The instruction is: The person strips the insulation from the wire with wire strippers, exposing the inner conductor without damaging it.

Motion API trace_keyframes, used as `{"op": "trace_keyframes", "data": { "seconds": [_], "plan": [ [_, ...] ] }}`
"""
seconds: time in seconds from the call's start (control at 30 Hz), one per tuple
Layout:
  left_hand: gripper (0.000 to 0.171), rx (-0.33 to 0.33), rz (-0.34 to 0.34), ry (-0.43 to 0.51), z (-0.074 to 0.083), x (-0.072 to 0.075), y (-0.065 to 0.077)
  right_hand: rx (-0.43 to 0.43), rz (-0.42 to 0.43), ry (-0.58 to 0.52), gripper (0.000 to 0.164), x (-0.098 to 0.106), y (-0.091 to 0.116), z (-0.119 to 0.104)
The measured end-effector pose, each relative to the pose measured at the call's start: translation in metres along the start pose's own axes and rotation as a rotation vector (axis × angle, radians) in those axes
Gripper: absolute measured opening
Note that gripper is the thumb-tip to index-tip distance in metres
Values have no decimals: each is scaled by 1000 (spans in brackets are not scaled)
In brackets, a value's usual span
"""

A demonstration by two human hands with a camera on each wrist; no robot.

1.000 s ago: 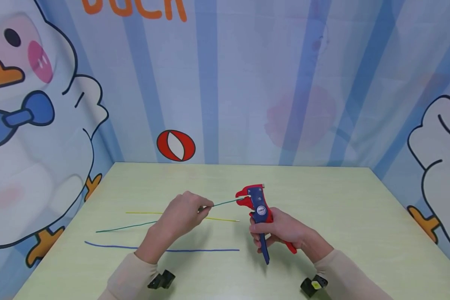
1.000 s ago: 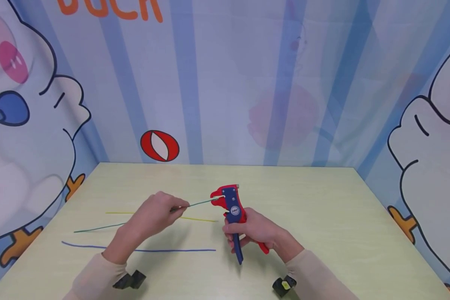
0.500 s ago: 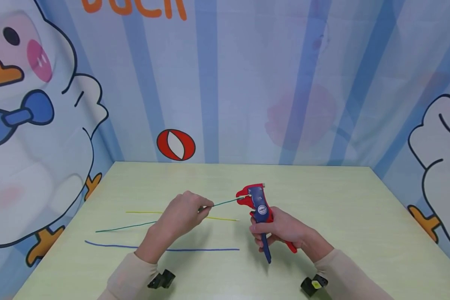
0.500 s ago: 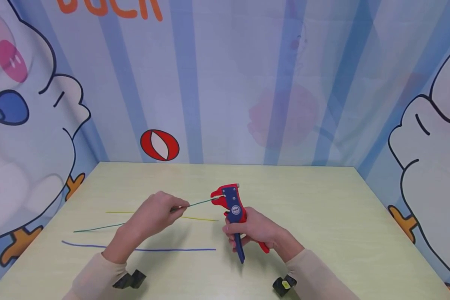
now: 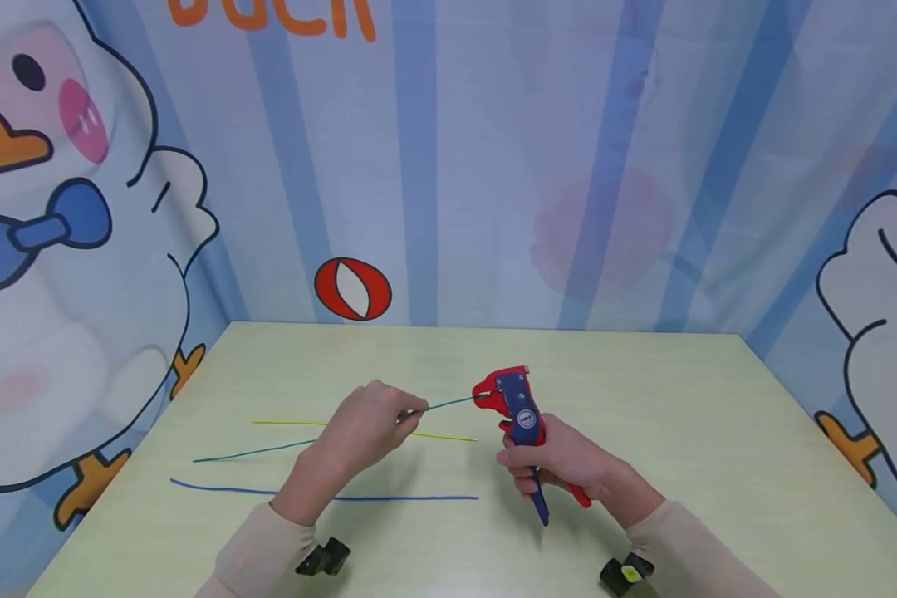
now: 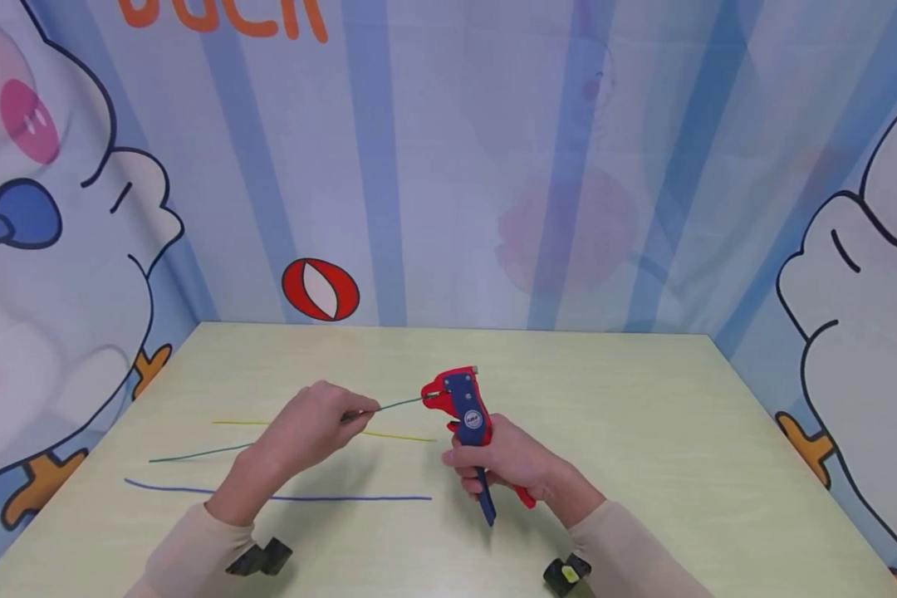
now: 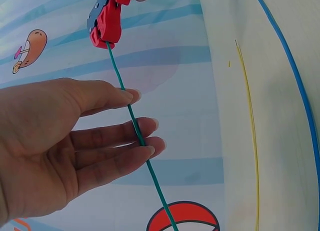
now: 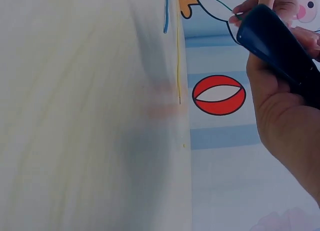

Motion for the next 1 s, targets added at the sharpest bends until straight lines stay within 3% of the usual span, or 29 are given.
{"op": "trace_keyframes", "data": {
  "seconds": [0.27, 0.4, 0.83, 1.0],
  "plan": [
    [16, -17, 26, -8, 0, -1, -3, 16, 78, -35, 22, -4, 0, 2],
    [17, -23, 9, 3, 0, -4, -3, -4, 114, -44, 20, -2, 0, 4],
    [15, 8, 14, 16, -4, -5, -2, 15, 20, -29, 18, 5, 5, -8],
    [14, 11, -23, 44, -6, -11, -3, 50, 18, -15, 22, 9, 10, -15]
  ]
}}
Point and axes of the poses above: each hand's wrist, its own y-axis away from the middle knuckle, its own x-axis out of the back of the hand, z = x × y, the point moved 2 cm from there along -y, towards the middle knuckle, and after that the axes turned 8 degrees about -y, right-handed, at the moved point
